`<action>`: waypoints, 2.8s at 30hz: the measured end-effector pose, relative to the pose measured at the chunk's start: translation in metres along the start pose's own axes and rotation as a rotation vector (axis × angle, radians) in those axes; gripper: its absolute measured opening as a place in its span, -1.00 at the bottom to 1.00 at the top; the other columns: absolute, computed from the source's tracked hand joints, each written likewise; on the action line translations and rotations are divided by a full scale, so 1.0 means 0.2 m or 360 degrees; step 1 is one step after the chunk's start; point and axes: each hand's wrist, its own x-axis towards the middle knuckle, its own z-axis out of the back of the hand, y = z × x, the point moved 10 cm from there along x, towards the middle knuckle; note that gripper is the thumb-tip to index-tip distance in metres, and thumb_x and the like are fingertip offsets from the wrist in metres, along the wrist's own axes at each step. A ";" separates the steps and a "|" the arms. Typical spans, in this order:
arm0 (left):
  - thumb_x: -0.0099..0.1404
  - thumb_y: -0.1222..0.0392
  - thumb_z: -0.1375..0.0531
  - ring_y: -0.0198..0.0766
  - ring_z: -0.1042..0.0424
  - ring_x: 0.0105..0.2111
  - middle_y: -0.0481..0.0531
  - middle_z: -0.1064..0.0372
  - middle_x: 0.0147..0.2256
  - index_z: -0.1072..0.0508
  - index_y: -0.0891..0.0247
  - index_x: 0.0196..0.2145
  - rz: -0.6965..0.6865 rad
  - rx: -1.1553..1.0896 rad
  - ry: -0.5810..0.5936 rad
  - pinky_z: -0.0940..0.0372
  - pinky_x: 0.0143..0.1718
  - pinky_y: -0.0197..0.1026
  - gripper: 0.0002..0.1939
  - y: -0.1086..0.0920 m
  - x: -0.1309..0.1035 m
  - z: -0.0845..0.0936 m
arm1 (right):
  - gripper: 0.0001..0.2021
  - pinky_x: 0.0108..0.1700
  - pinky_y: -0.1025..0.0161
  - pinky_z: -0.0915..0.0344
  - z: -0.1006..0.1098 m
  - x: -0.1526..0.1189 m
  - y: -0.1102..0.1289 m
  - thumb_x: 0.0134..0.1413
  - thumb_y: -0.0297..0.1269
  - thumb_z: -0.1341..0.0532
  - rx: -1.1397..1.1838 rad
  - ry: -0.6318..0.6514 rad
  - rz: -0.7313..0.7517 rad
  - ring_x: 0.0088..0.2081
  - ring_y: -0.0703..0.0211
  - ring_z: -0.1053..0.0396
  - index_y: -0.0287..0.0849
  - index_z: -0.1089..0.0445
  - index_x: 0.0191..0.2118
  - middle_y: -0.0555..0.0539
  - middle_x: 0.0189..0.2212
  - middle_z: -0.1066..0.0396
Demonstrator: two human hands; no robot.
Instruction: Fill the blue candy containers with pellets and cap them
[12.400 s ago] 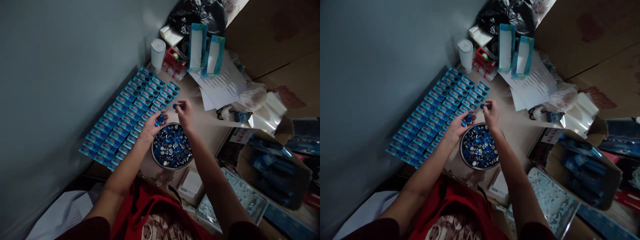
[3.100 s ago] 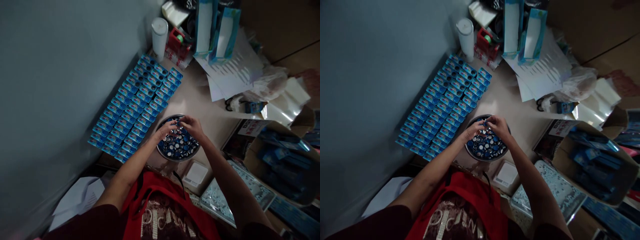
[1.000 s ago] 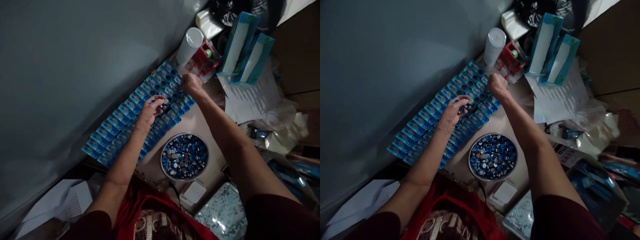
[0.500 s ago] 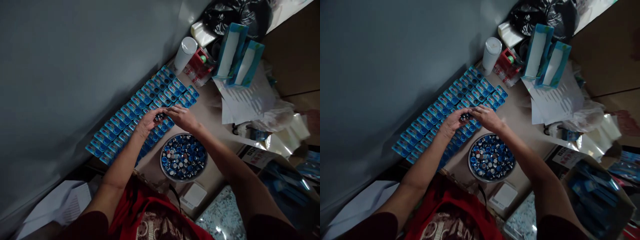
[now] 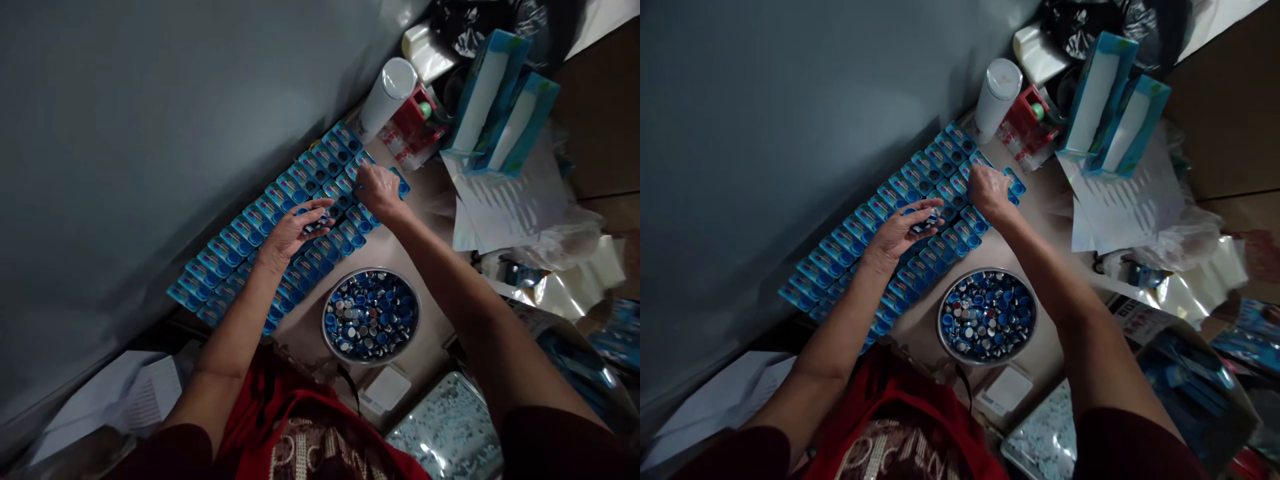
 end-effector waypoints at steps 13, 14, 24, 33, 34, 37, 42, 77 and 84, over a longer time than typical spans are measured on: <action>0.31 0.13 -0.61 -0.18 -0.68 -0.14 0.10 -0.72 -0.10 -0.77 0.22 0.00 -0.0005 0.0013 -0.0106 -0.51 -0.25 -0.33 -0.67 0.06 -0.01 0.05 | -0.66 0.10 0.07 -0.52 0.04 -0.38 0.23 0.20 -0.49 -0.31 0.0812 -0.0216 0.0671 -0.01 -0.02 -0.60 -0.10 -0.71 0.02 -0.16 0.01 -0.65; 0.29 0.13 -0.62 -0.18 -0.67 -0.15 0.09 -0.71 -0.12 -0.77 0.23 -0.02 -0.0008 0.0035 -0.0095 -0.51 -0.24 -0.30 -0.67 0.07 -0.01 0.06 | -0.66 0.07 0.09 -0.53 0.01 -0.43 0.25 0.22 -0.46 -0.31 0.0943 -0.0186 0.0742 -0.03 0.01 -0.60 -0.08 -0.72 0.03 -0.15 0.01 -0.64; 0.04 0.18 -0.61 -0.20 -0.61 -0.26 0.02 -0.64 -0.31 -0.74 0.28 -0.25 0.0094 0.0190 -0.0069 -0.49 -0.27 -0.28 -0.69 0.15 -0.01 -0.04 | -0.96 -0.15 0.16 -0.41 -0.08 -0.54 0.18 0.16 -0.33 -0.26 0.1260 -0.0402 0.0484 -0.28 0.14 -0.40 -0.07 -0.47 -0.27 -0.03 -0.29 -0.47; 0.13 0.22 -0.39 -0.23 -0.66 -0.26 0.00 -0.62 -0.29 -0.73 0.25 -0.19 -0.0128 0.0110 -0.0406 -0.54 -0.24 -0.27 -0.74 0.06 -0.10 0.07 | -0.92 -0.03 0.07 -0.42 -0.06 -0.22 0.04 0.09 -0.40 -0.36 0.0574 -0.0275 -0.0011 -0.12 -0.05 -0.56 -0.11 -0.59 -0.27 -0.11 -0.23 -0.63; 0.12 0.22 -0.38 -0.23 -0.67 -0.27 -0.01 -0.61 -0.29 -0.72 0.25 -0.18 -0.0143 0.0105 -0.0443 -0.53 -0.26 -0.29 -0.72 0.04 -0.11 0.10 | -0.91 -0.01 0.06 -0.42 -0.06 -0.18 0.04 0.07 -0.40 -0.40 0.0445 -0.0218 -0.0028 -0.09 -0.10 -0.57 -0.10 -0.61 -0.27 -0.13 -0.20 -0.64; 0.11 0.21 -0.36 -0.22 -0.69 -0.26 -0.01 -0.60 -0.29 -0.71 0.25 -0.12 -0.0184 0.0147 -0.0507 -0.50 -0.33 -0.32 -0.66 0.01 -0.11 0.16 | -0.87 -0.03 0.02 -0.44 -0.09 -0.08 0.05 0.09 -0.33 -0.49 0.0210 -0.0028 -0.0093 -0.04 -0.19 -0.59 -0.06 -0.61 -0.22 -0.13 -0.18 -0.66; 0.11 0.19 -0.40 -0.15 -0.73 -0.22 0.02 -0.64 -0.25 -0.62 0.23 -0.15 -0.0233 0.0178 -0.0578 -0.47 -0.36 -0.33 -0.69 0.00 -0.11 0.18 | -0.79 0.00 -0.03 -0.48 -0.06 -0.05 0.04 0.14 -0.24 -0.54 0.0048 0.0045 -0.0140 0.02 -0.27 -0.62 -0.06 -0.61 -0.13 -0.15 -0.08 -0.69; 0.40 0.14 -0.31 -0.04 -0.75 -0.03 0.14 -0.73 -0.15 -0.72 0.28 -0.11 0.0044 -0.0307 -0.0364 -0.66 0.08 -0.04 -0.77 0.08 -0.11 0.15 | -0.85 0.10 -0.03 -0.45 -0.03 -0.33 0.39 0.32 -0.44 -0.35 0.0424 -0.0176 0.0389 0.06 -0.19 -0.58 -0.06 -0.67 -0.15 -0.20 -0.04 -0.64; 0.37 0.27 -0.29 -0.15 -0.72 0.02 0.07 -0.73 -0.14 -0.64 0.26 -0.26 0.0001 -0.0465 -0.0423 -0.67 0.10 -0.13 -0.90 0.05 0.00 0.09 | -0.84 -0.06 0.15 -0.46 -0.08 -0.45 0.39 0.18 -0.51 -0.37 0.0955 -0.0183 0.0369 -0.17 0.05 -0.58 -0.11 -0.67 -0.24 -0.09 -0.21 -0.63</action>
